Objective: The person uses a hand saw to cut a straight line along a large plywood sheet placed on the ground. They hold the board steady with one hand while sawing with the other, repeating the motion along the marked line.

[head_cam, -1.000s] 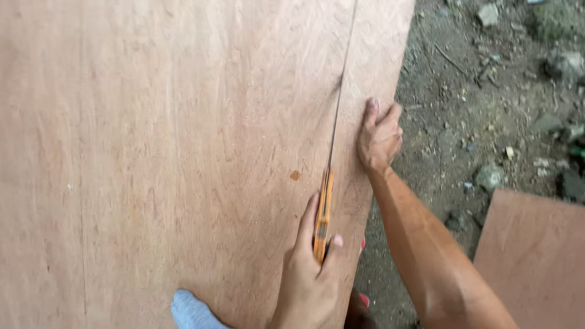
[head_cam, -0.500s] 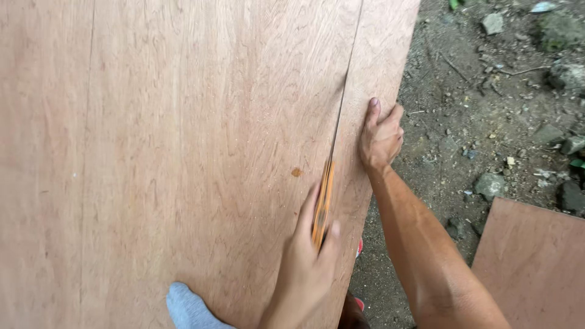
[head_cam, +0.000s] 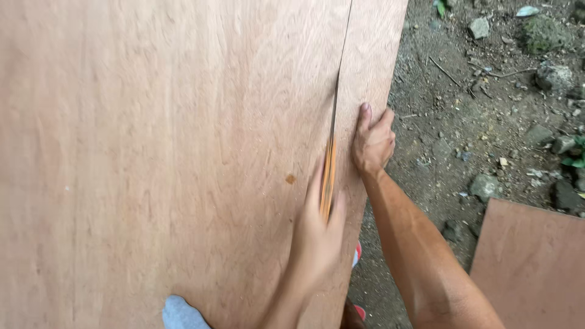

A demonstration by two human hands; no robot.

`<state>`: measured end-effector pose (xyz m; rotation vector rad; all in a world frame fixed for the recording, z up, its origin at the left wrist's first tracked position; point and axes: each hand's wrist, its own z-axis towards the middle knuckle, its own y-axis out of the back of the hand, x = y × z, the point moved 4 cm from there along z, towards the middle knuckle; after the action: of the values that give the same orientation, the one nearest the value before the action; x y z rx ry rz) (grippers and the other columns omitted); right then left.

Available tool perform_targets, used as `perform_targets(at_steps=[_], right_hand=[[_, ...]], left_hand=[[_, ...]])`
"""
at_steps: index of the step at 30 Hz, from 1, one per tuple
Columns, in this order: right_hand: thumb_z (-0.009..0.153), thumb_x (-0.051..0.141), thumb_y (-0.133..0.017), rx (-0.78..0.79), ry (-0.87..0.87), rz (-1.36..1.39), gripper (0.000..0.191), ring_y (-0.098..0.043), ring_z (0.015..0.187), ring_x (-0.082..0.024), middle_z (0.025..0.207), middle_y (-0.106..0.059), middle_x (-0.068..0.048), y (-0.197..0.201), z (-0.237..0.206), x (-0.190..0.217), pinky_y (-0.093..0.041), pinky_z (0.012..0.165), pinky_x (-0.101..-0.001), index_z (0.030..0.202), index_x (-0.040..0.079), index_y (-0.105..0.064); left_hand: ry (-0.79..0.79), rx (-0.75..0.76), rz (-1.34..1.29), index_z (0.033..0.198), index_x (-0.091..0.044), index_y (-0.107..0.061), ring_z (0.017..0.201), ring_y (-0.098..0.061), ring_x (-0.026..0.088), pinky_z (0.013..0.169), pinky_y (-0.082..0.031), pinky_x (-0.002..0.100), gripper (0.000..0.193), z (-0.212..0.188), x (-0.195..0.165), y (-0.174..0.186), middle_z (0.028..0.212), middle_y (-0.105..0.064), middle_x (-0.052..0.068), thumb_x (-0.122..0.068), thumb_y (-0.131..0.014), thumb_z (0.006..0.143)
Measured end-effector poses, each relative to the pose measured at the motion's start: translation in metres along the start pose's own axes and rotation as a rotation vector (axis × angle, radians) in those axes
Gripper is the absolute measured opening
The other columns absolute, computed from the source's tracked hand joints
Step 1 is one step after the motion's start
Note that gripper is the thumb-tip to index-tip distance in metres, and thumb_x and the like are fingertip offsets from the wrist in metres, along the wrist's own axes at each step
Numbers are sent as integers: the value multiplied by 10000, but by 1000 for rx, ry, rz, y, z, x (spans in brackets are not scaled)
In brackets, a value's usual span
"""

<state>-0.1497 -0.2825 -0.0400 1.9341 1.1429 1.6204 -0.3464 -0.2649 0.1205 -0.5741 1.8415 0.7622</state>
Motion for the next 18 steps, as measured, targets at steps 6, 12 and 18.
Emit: perform_targets(at_steps=[6,12,18], right_hand=[[1034,609,-454,42,-62,1,601,-695,696,-336,810,-718,-193,-4,3,0,-584,695,-523,1246,47,-465],[1027,631,-485,36,-16,36,609,-667,641,-311,753,-695,-165,-6,3,-8,-566,656,-492,1164,37,-484],[1044,672,-429,53,-45,-17,623,-562,604,-284,718,-598,-169,-3,0,-7,-534,599,-517,1180,66,-477]], left_hand=[[198,58,60,1609,-99,-290,768,-753,157,685,-589,333,705,-49,4,18,1077,-750,182,-139,-560,959],[267,102,107,1637,-287,-195,968,-750,315,835,-619,447,742,135,19,-33,1268,-706,195,-183,-527,981],[-266,-89,162,1606,-14,-288,1236,-645,368,940,-534,419,662,-21,-7,12,1453,-580,299,-73,-588,1019]])
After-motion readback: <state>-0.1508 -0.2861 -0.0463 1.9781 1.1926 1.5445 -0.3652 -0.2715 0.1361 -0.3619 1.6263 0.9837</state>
